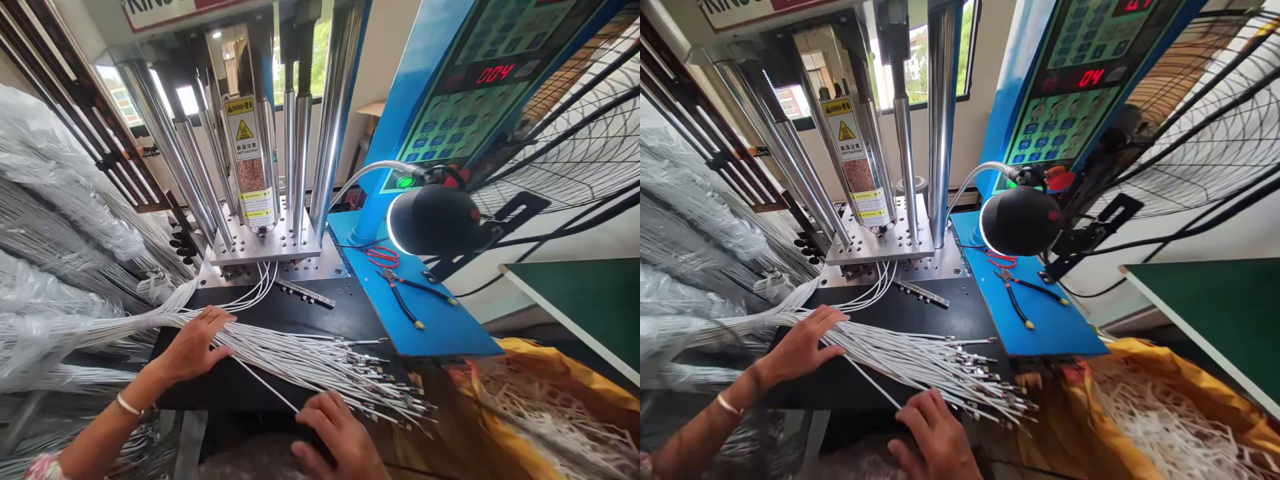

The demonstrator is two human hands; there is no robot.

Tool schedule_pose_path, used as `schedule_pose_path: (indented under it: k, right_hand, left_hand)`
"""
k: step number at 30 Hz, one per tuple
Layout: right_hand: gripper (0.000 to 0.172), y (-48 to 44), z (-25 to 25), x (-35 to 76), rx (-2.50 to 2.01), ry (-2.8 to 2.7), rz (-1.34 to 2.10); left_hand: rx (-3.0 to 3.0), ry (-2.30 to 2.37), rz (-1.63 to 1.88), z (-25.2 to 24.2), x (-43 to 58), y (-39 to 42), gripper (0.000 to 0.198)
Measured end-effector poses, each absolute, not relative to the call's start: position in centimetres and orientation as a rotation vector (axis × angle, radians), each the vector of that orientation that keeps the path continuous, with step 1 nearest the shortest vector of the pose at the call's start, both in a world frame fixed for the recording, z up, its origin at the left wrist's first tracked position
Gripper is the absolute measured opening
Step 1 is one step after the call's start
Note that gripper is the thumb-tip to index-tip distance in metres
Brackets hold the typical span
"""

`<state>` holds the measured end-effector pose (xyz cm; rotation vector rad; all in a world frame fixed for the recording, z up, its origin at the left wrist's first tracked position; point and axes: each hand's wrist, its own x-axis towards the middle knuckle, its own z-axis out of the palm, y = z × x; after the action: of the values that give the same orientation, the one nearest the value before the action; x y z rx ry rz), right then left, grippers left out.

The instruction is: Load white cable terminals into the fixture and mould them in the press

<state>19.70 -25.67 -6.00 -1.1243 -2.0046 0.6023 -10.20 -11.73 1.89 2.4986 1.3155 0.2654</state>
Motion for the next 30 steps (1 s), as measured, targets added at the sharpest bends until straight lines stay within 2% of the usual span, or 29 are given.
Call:
schedule_pose_path:
  k: [2,4,7,9,14,18,22,27,30]
  right_hand:
    - [0.042,-23.7,-6.6,17.3,-1.1,-2.032,0.267]
    - [0.063,-22.3,-7.5,16.1,-1.135,-2.084,0.075]
    - [0.075,-20.9,-8.5,16.7,-1.148,-2.163,-0.041]
    - [0.07,-20.0,-8.5,18.3,-1.158,-2.186,-0.088]
    - [0.04,-17.0,-6.8,22.2,-1.235,-2.293,-0.153]
    - [0.043,-15.8,-6.2,22.4,-1.193,-2.378,-0.256]
    - [0.048,-16.6,-6.5,21.3,-1.063,-2.354,-0.181]
    - [0.037,-17.9,-5.9,20.6,-0.909,-2.228,-0.025]
    - [0.032,-18.2,-5.1,20.7,-0.928,-2.162,0.026]
  left_hand:
    - [2.599,1.103,0.174,1.1,-8.7,-9.4,0.047]
    - [2.625,1.01,0.105,0.3,-7.9,-8.2,0.037]
    - [2.572,1.036,0.084,-0.8,-7.3,-8.6,0.019]
    - [2.461,1.105,0.111,-1.4,-7.1,-9.8,0.023]
    - [1.993,1.337,0.357,-1.7,-6.6,-11.4,0.037]
    - [1.824,1.442,0.52,-1.0,-5.8,-10.5,0.036]
    - [2.052,1.38,0.517,-0.4,-4.3,-9.8,0.029]
    - [2.356,1.091,0.403,-0.3,-2.1,-9.2,0.025]
    - [2.057,1.179,0.478,-0.1,-1.5,-8.7,0.029]
